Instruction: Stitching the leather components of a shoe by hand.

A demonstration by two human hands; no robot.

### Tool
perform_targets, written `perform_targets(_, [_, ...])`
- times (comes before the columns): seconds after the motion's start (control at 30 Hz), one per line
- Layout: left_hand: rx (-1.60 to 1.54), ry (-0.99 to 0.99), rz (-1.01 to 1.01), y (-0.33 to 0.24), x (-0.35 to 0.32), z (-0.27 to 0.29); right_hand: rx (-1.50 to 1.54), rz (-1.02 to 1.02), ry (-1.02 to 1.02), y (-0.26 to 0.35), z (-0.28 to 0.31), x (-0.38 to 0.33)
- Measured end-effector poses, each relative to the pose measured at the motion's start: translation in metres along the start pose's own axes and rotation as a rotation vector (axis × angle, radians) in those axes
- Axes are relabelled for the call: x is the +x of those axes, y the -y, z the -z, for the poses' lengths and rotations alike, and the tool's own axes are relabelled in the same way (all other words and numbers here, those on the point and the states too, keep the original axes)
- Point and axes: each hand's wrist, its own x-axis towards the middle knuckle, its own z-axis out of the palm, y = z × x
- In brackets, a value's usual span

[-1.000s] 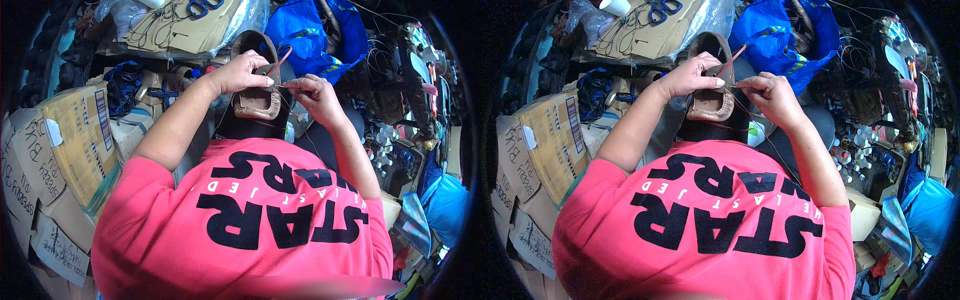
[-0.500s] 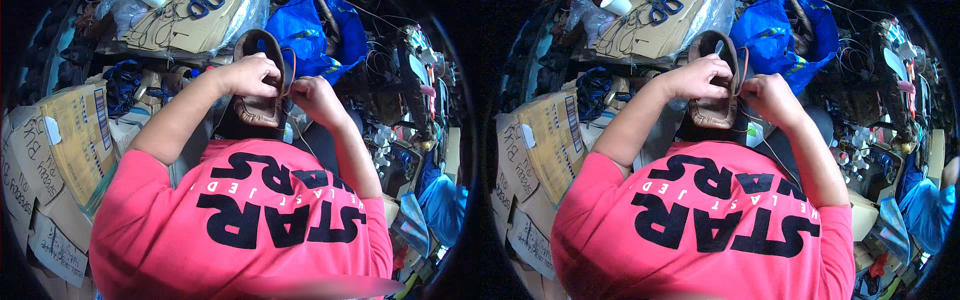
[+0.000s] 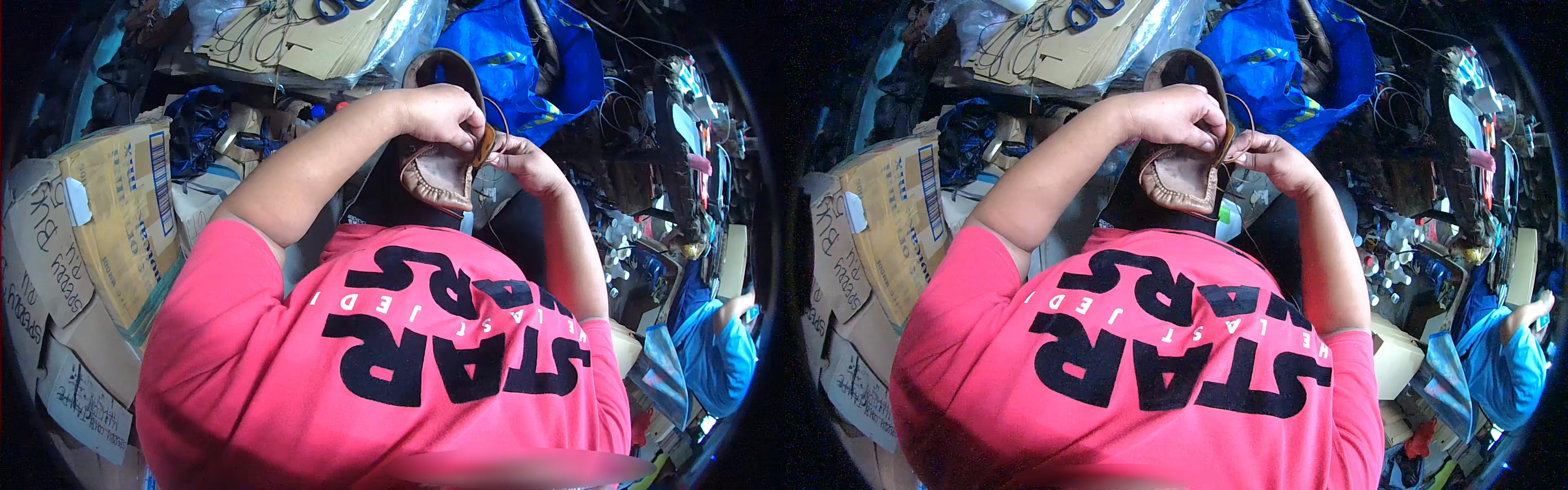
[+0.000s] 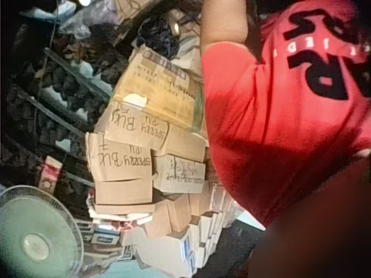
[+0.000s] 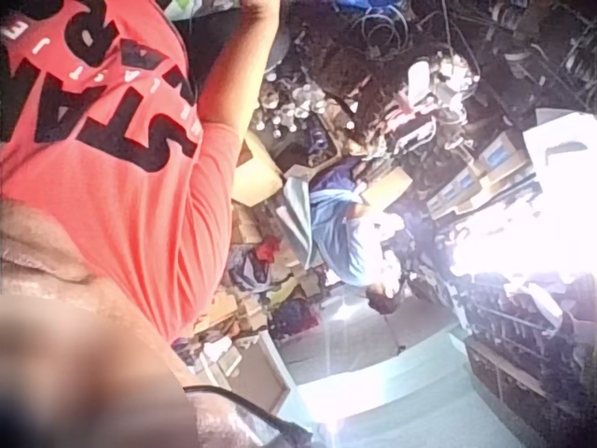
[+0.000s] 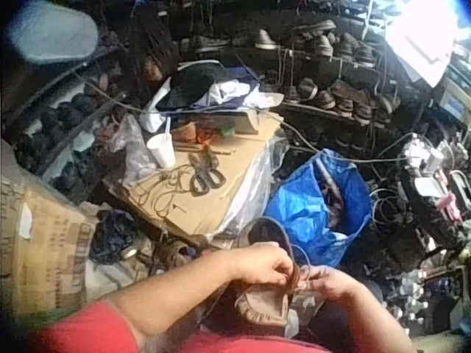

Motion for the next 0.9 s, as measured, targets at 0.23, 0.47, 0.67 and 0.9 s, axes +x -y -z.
perform_targets(0.23, [-0.029,0.007,0.012,-0.002,0.001,0.000,0.118,-0.059,0.088,-0.005,0.010,0.010])
perform_targets(0.47, [0.079,-0.011,0.007,-0.002,0.005,-0.004,0.018,-0.069,0.049,0.001,0.005,0.008])
perform_targets(0.67, [0.120,0.017,0.000,-0.007,0.007,0.000,-0.100,-0.039,-0.039,0.011,0.001,-0.008])
perform_targets(0.9, [0.057,0.178,0.110,-0.017,0.019,0.009,-0.509,0.070,-0.151,0.024,-0.005,-0.014])
